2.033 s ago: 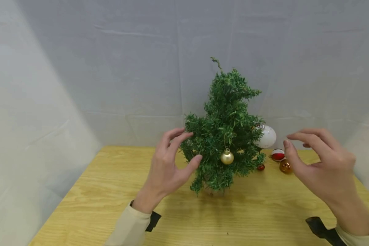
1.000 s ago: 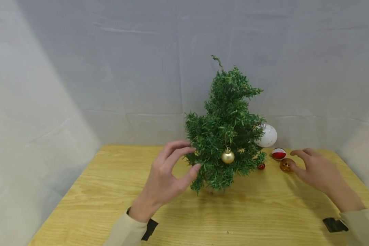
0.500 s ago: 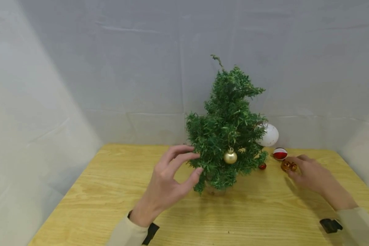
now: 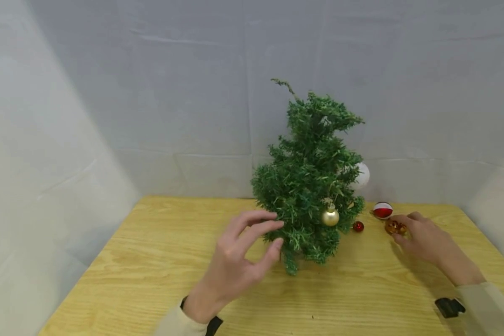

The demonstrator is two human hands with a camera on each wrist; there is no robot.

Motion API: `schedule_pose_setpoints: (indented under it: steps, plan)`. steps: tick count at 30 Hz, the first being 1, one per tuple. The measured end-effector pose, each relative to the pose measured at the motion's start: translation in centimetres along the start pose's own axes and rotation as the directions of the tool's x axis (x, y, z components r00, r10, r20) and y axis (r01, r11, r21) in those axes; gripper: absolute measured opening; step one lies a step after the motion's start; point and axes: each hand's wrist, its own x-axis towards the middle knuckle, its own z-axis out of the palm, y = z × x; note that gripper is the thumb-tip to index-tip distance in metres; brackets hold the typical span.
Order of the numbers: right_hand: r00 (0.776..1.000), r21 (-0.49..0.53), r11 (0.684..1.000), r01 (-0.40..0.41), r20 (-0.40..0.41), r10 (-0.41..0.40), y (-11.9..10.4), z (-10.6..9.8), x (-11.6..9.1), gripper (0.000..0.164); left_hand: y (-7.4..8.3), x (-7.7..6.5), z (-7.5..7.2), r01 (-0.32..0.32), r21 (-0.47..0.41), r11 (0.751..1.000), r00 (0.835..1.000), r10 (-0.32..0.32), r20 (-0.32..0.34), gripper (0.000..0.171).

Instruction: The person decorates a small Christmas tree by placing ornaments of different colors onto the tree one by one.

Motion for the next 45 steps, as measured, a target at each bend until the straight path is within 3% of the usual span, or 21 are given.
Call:
schedule_pose_setpoints:
  steps: [6, 16, 28, 35, 45]
  plan:
    - [1.000, 0.024, 1.000, 0.000, -0.016, 0.001, 0.2, 0.0, 0.0, 0.043, 0.7, 0.0, 0.6, -0.054, 0.005, 0.999, 0.999, 0.054, 0.002, 0.021]
    - [0.999, 0.066, 0.997, 0.033, -0.042, -0.030, 0.2, 0.2, -0.1, 0.021, 1.5, -0.1, 1.4, -0.051, 0.021, 0.999, 0.997, 0.049, 0.065, 0.024]
    - [0.998, 0.024, 0.999, 0.027, -0.058, -0.025, 0.3, 0.2, -0.1, 0.021, 1.7, 0.7, 2.5, -0.046, 0.004, 0.999, 0.996, 0.046, 0.082, 0.034]
    - [1.000, 0.024, 1.000, -0.008, -0.026, 0.009, 0.1, 0.3, -0.3, 0.019, 1.7, 0.8, 3.4, -0.059, 0.022, 0.998, 0.994, 0.057, 0.091, 0.033]
    - [1.000, 0.013, 1.000, -0.006, -0.020, 0.006, 0.0, 0.1, -0.6, 0.036, 1.5, 1.2, 4.5, -0.024, 0.065, 0.998, 0.997, 0.019, 0.070, 0.034]
